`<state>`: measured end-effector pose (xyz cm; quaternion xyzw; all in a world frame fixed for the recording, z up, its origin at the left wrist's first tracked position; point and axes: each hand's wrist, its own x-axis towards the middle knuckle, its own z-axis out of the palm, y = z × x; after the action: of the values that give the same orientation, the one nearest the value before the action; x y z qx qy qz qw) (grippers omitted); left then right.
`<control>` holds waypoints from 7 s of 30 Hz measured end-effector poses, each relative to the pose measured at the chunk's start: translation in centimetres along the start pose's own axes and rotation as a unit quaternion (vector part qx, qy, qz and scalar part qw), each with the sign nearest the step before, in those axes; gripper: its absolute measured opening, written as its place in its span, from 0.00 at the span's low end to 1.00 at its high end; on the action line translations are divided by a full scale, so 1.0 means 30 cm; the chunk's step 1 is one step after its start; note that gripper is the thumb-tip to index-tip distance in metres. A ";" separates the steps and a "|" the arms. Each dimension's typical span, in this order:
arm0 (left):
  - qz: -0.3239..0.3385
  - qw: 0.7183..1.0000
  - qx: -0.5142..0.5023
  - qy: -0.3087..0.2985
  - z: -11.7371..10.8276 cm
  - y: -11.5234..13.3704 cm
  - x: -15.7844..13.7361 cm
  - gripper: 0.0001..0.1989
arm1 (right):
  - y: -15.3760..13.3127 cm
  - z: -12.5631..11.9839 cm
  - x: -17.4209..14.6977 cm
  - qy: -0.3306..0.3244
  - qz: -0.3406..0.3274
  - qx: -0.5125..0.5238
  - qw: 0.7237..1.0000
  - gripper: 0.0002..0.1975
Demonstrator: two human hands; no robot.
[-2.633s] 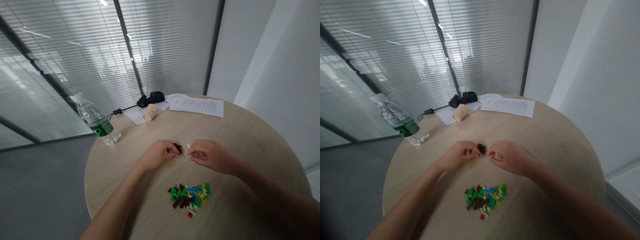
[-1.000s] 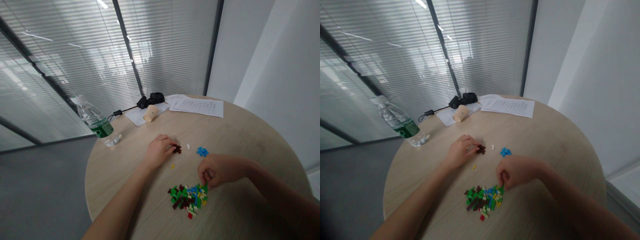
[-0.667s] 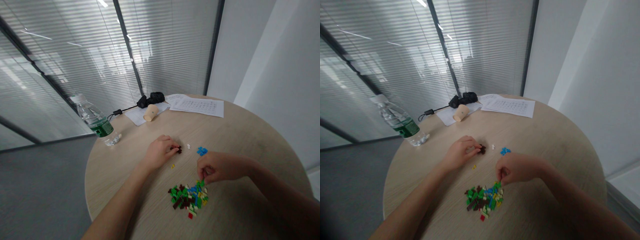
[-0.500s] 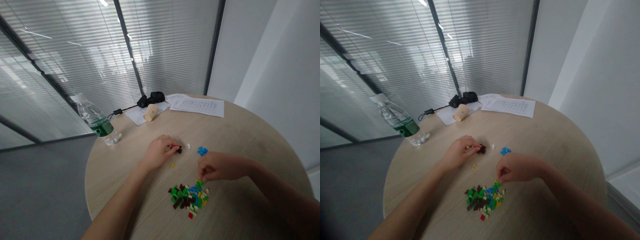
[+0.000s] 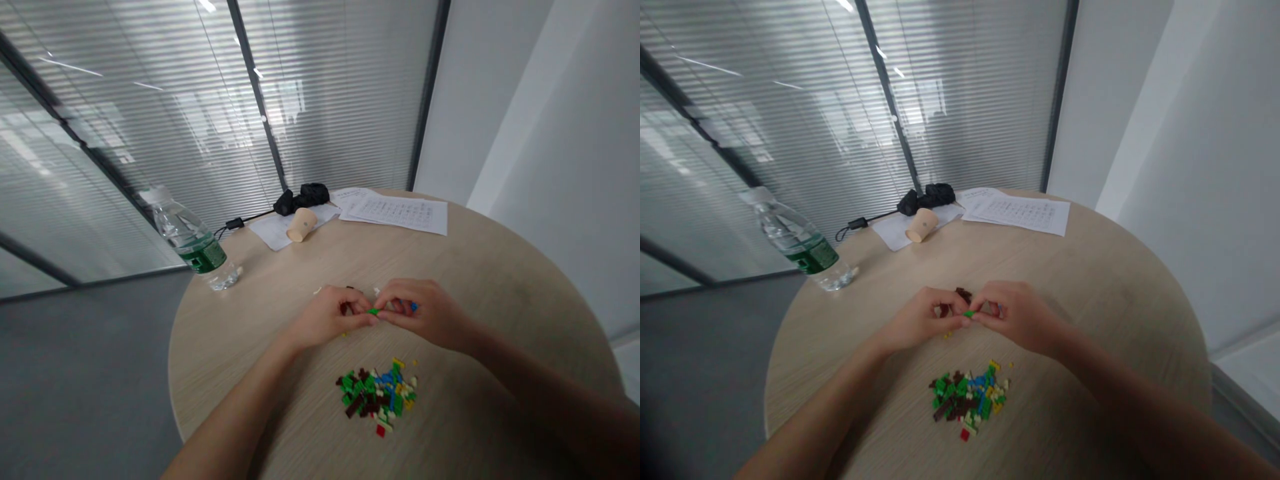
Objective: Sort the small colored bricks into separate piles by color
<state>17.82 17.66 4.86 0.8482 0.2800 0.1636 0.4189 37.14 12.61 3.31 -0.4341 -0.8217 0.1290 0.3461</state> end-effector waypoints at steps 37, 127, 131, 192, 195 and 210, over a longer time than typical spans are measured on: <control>-0.106 0.951 0.286 0.047 -0.149 -0.034 -0.045 0.15 | 0.005 0.009 -0.004 -0.113 0.003 -0.028 0.993 0.04; -0.077 0.934 0.319 -0.140 -0.131 -0.074 -0.053 0.07 | 0.005 -0.003 -0.016 -0.309 -0.019 0.061 0.949 0.05; -0.091 0.935 0.320 -0.124 -0.138 -0.061 -0.057 0.07 | 0.006 -0.001 -0.010 -0.258 -0.018 0.039 0.965 0.04; -0.087 0.952 0.232 -0.181 -0.148 -0.048 -0.063 0.06 | -0.018 -0.006 -0.021 -0.321 -0.045 0.086 0.942 0.11; -0.090 0.955 0.255 -0.126 -0.149 -0.047 -0.057 0.06 | -0.009 0.001 -0.020 -0.339 -0.029 0.083 0.937 0.08; 0.055 0.993 0.086 -0.061 0.004 -0.010 -0.004 0.13 | -0.017 0.008 -0.003 -0.049 -0.077 -0.004 0.996 0.07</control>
<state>17.68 17.65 4.53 0.9035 0.2200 0.1101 0.3510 36.71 12.25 3.36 -0.3643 -0.8691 0.1193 0.3127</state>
